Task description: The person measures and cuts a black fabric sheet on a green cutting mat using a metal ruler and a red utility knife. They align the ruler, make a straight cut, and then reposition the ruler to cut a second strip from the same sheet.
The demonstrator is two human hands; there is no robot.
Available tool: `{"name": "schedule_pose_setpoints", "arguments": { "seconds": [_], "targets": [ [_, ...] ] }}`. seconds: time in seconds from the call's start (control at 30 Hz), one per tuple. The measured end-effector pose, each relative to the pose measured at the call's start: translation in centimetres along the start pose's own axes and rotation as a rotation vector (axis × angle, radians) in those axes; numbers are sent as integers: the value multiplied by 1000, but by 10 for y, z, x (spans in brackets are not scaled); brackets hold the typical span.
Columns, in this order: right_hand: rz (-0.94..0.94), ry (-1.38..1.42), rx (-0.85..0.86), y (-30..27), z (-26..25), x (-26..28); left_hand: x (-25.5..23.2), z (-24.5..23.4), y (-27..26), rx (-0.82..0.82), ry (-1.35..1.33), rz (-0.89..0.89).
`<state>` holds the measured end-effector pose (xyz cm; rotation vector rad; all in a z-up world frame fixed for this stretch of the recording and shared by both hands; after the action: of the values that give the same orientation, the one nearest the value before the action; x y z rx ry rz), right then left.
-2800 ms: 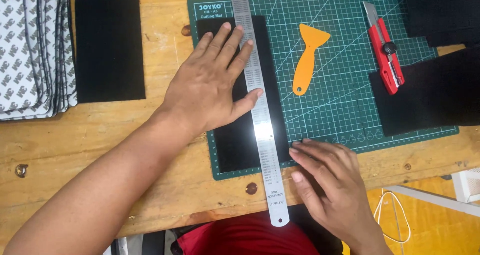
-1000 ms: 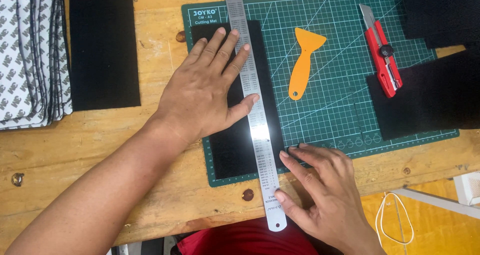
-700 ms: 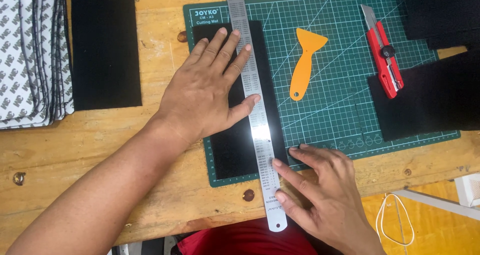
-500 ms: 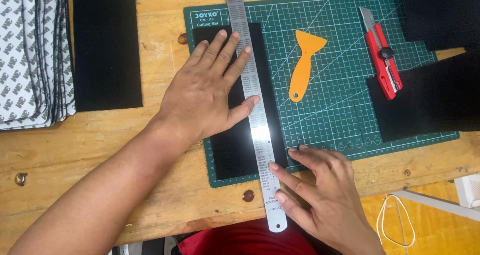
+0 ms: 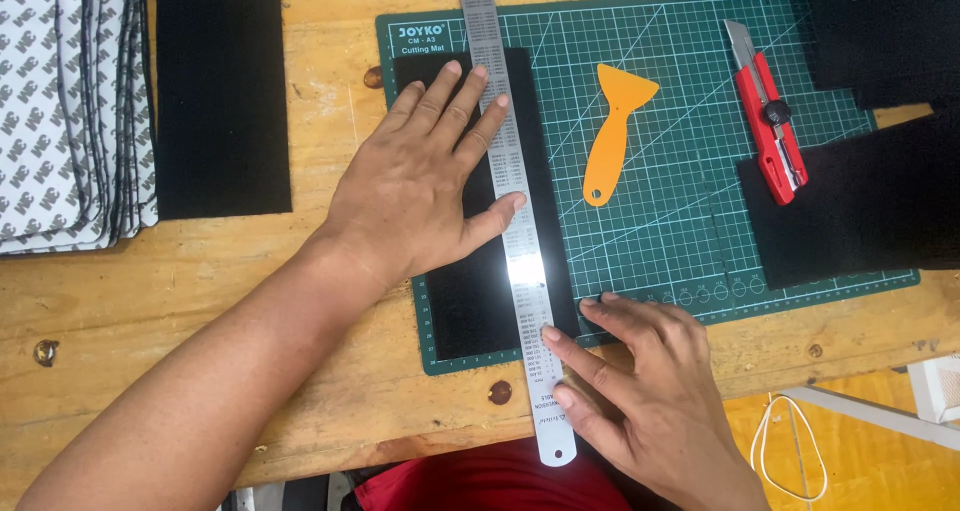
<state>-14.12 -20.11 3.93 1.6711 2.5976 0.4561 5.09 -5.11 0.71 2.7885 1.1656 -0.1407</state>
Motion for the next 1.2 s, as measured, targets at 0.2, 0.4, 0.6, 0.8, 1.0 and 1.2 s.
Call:
{"name": "schedule_pose_setpoints", "arguments": {
  "seconds": [0.2,0.4,0.6,0.8,1.0,1.2],
  "targets": [
    [5,-2,21,-1,1,0,0,1,0,3,5,-1],
    [-5,-11,14,1,0,1,0,-1,0,-9,-6,0],
    [-8,-16,13,-1,1,1,1,1,1,7,-4,-4],
    [-6,-33,41,0,0,2,0,0,1,7,-6,-3],
    [-24,-67,50,2,-2,4,1,1,1,16,-7,-8],
    [-16,-92,86,2,-1,6,1,1,0,10,-13,-6]
  ]
}}
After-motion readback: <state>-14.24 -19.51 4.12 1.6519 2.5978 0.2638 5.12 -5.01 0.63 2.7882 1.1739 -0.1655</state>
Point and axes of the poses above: each hand's wrist, its own y-axis towards the middle knuckle, its own z-axis out of the palm, x = y × z, the point moved 7 cm from there along y, towards the middle knuckle, and after that the axes turned 7 degrees about -y, right-handed, at the moved point
